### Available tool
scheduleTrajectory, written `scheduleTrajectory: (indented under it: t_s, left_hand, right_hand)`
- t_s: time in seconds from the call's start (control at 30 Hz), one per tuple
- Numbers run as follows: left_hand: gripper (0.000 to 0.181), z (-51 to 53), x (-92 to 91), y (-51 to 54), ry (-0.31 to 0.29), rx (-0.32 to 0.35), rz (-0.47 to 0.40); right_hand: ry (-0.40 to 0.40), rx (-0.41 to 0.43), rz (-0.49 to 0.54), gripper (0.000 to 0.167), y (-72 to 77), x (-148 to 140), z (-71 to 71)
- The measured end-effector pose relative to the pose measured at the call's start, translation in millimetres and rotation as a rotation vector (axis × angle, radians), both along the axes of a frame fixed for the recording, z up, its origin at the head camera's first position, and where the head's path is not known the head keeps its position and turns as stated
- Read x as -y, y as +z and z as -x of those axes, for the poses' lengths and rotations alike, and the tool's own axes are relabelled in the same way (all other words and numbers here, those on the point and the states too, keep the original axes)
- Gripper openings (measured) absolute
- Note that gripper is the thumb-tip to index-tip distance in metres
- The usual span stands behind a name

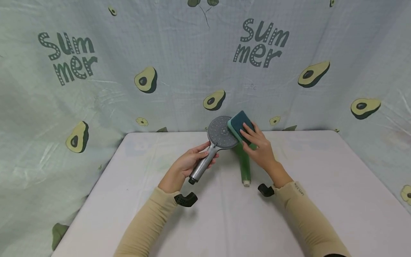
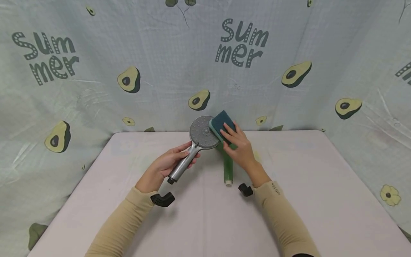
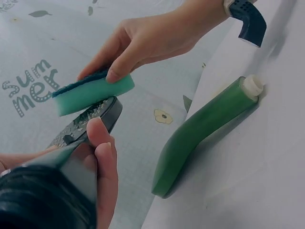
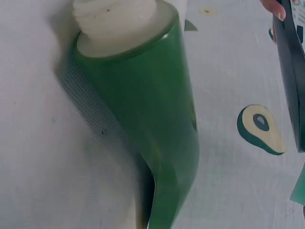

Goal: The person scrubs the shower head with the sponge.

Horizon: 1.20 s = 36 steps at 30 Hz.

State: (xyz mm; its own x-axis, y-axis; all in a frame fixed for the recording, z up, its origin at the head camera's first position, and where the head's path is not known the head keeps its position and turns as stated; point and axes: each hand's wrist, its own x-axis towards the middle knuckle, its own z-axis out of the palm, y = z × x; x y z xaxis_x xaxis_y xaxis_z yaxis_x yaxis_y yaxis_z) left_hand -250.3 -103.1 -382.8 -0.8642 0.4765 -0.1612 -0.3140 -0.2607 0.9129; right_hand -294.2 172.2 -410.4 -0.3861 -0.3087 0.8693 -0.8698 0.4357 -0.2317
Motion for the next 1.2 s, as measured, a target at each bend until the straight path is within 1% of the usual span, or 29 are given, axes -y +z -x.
scheduleTrajectory:
  t_s: [0.03, 0.1, 0.27, 0.33, 0.4, 0.47, 0.6, 0.67, 0.73, 0.83, 0.9, 0.97, 1.1, 1.2]
  left_hand:
    - [0.057, 0.1, -0.2, -0.2, -0.006, -0.002, 0.002]
    - [0.057, 0.7, 0.1, -0.9, -0.013, -0.007, 0.006]
    - [0.058, 2.9, 2.1, -1.2, -0.011, -0.014, 0.008]
    - [0.058, 2.6, 2.6, -0.5, -0.008, -0.015, 0.008]
    - [0.058, 2.0, 2.8, 0.2, -0.005, -0.013, 0.009]
    - [0.058, 0.7, 3.0, 0.6, -0.002, -0.008, 0.009]
    - [0.058, -1.4, 3.1, -1.3, -0.003, 0.0, 0.025]
    - [0.057, -2.3, 3.2, -2.7, -0.008, -0.003, 0.038]
    - [0.057, -2.5, 2.8, -3.7, -0.014, -0.003, 0.046]
    - [0.057, -2.2, 1.4, -4.7, -0.021, -0.005, 0.051]
    - [0.057, -2.6, 0.5, -4.9, -0.022, -0.004, 0.047]
    - [0.057, -3.1, -0.8, -4.8, -0.021, -0.003, 0.045]
    - [0.057, -4.5, -3.8, -4.3, -0.022, 0.004, 0.056]
    - [0.057, -5.3, -5.3, -4.4, -0.02, -0.001, 0.067]
  right_hand:
    - [-0.008, 0.009, 0.014, 0.047, -0.6, -0.6, 0.3]
    - [0.003, 0.011, 0.002, 0.047, -2.1, -0.9, -0.7]
    - [0.074, -0.078, -0.125, 0.051, -7.0, 6.0, -9.7]
    - [0.09, -0.099, -0.152, 0.053, -6.8, 8.0, -11.9]
    - [0.08, -0.1, -0.152, 0.054, -5.3, 6.9, -11.2]
    - [0.053, -0.067, -0.124, 0.053, -3.8, 3.4, -8.0]
    - [-0.012, 0.045, -0.012, 0.048, -3.2, -2.7, -1.7]
    - [-0.027, 0.077, 0.01, 0.048, -3.9, -3.7, -0.6]
    - [-0.02, 0.062, -0.029, 0.047, -3.1, -4.0, -1.2]
    - [0.003, 0.002, -0.107, 0.047, -2.0, -4.4, -2.3]
    - [0.005, -0.02, -0.125, 0.047, -1.0, -4.3, -2.5]
    - [-0.021, 0.003, -0.095, 0.046, -0.3, -4.5, -1.6]
    - [-0.091, 0.084, -0.012, 0.045, 2.3, -3.6, 0.4]
    - [-0.118, 0.113, -0.008, 0.044, 5.1, -0.7, 0.0]
